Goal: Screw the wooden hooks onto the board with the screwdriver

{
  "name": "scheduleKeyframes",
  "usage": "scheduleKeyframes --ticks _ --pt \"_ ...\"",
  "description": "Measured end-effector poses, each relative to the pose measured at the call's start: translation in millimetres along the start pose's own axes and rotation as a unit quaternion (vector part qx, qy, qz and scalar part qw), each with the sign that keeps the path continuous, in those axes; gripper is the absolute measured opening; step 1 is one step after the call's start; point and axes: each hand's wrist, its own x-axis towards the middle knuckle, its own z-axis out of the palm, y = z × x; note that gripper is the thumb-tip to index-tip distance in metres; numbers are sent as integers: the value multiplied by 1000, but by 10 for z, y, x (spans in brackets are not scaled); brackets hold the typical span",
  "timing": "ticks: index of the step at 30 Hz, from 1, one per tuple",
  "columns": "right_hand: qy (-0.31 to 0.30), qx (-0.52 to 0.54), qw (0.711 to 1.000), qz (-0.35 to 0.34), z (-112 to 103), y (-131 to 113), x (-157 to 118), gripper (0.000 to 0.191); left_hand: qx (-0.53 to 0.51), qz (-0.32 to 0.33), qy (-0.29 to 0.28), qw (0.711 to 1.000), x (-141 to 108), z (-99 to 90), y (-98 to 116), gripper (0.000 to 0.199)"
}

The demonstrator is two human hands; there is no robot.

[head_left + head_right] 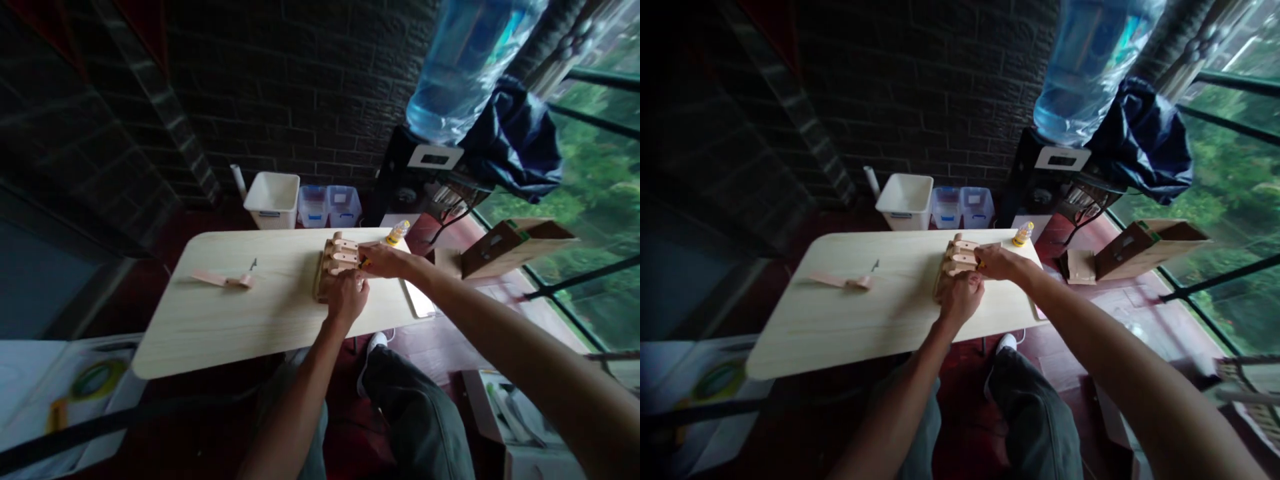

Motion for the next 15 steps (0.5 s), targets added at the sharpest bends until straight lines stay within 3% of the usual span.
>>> scheduleKeyframes --ticks 4,9,15 --pt "2 12 1000 2 13 -3 -56 42 39 64 55 996 -125 134 -30 10" --pt "6 19 1000 -1 61 54 -24 41 51 152 70 985 -260 297 -306 18" --pt "10 -3 1000 -27 109 90 24 33 64 177 69 980 -320 342 -557 31"
